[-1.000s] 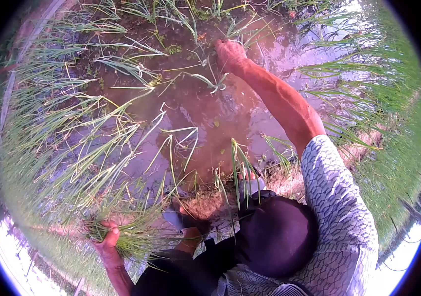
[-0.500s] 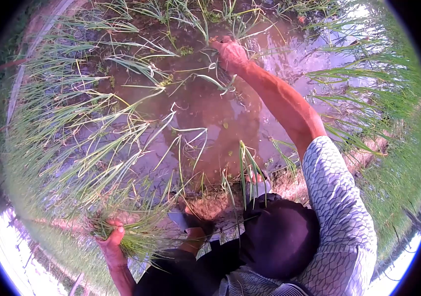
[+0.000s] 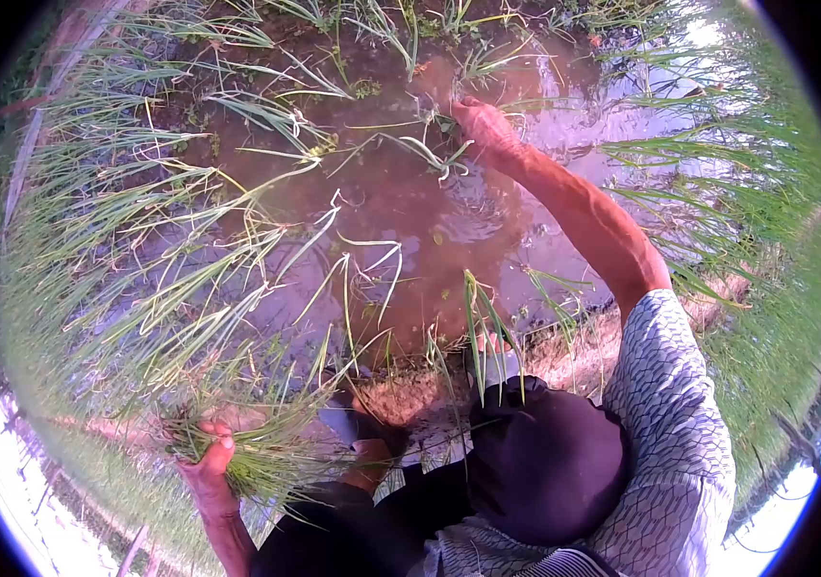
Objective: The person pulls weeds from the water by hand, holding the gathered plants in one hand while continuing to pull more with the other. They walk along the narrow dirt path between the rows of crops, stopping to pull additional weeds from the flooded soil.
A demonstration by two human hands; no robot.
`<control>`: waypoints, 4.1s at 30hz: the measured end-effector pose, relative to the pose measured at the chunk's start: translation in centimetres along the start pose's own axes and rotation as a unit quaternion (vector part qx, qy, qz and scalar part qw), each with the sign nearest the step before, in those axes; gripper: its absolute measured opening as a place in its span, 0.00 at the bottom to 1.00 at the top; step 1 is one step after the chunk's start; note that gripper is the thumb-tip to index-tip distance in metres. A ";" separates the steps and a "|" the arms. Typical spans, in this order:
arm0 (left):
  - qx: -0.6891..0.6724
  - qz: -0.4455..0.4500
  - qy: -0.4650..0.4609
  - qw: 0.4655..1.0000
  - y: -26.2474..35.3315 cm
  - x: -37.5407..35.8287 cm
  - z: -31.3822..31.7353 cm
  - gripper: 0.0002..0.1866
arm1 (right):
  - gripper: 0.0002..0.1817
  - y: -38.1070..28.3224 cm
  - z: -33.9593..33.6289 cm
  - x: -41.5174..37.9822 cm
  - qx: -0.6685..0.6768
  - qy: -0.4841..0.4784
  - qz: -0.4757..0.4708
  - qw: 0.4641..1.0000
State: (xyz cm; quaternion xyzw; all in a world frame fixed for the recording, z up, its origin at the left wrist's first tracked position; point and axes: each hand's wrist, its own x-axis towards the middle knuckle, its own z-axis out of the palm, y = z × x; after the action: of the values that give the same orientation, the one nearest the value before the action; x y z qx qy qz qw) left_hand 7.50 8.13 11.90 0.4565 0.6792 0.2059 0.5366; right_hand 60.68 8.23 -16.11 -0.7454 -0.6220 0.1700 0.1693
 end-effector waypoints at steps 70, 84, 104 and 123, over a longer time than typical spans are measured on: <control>-0.216 0.098 -0.046 0.970 -7.9 1.2 -5.8 0.26 | 0.17 -10.5 3.8 2.7 0.007 -0.370 -0.218 0.903; -0.211 0.008 0.052 0.976 -6.9 -0.7 -4.6 0.24 | 0.18 -20.2 13.7 1.7 -0.109 -0.293 -0.419 0.853; -0.245 0.024 0.004 0.969 -8.2 -0.6 -5.7 0.24 | 0.15 -26.0 15.6 4.4 -0.019 -0.214 -0.044 0.976; -0.251 -0.014 0.042 0.967 -6.3 -0.4 -4.3 0.21 | 0.13 -23.1 16.8 7.7 0.053 -0.144 -0.119 0.981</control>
State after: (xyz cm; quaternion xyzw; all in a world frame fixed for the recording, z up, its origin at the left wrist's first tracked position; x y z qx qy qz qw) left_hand 1.06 5.51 8.72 0.2881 0.6340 0.3814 0.6079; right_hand 34.09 20.38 -20.64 -0.6233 -0.7146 0.2871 0.1360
